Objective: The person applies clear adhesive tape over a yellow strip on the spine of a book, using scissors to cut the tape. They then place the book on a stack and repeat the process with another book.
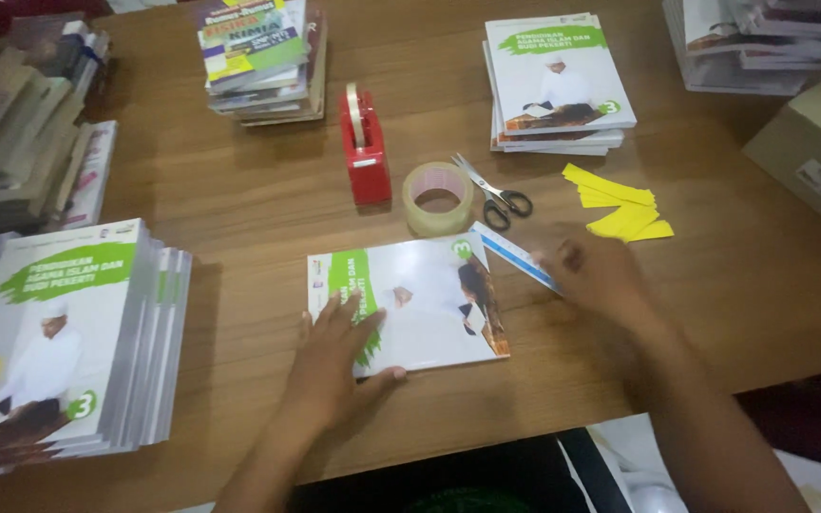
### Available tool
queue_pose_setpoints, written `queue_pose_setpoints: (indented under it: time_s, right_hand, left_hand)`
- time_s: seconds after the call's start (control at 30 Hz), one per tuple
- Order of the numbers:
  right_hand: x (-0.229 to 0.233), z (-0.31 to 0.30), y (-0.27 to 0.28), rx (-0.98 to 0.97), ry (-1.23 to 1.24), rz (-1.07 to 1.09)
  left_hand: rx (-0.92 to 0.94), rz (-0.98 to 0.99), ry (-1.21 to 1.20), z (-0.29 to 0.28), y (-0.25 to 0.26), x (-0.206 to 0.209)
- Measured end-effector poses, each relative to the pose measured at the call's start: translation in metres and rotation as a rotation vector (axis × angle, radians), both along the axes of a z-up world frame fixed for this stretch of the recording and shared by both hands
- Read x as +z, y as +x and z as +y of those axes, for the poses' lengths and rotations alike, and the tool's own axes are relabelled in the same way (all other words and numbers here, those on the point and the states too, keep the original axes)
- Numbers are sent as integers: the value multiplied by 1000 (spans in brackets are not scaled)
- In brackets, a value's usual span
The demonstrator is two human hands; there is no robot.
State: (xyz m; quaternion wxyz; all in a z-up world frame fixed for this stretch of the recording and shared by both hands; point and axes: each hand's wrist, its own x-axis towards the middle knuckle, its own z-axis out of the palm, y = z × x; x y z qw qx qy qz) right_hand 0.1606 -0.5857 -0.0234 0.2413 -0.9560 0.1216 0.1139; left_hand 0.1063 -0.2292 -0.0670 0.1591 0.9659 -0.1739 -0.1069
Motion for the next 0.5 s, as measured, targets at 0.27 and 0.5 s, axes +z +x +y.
queue_pose_setpoints:
  time_s: [0.27,0.5]
  right_hand:
    - [-105,-170,77,-124,-14,-754]
    - [-88,-155,70,-251,59,-529]
  left_hand:
    - [47,85,14,-31,35,40]
    - [-98,-22,-168,-70,52,43]
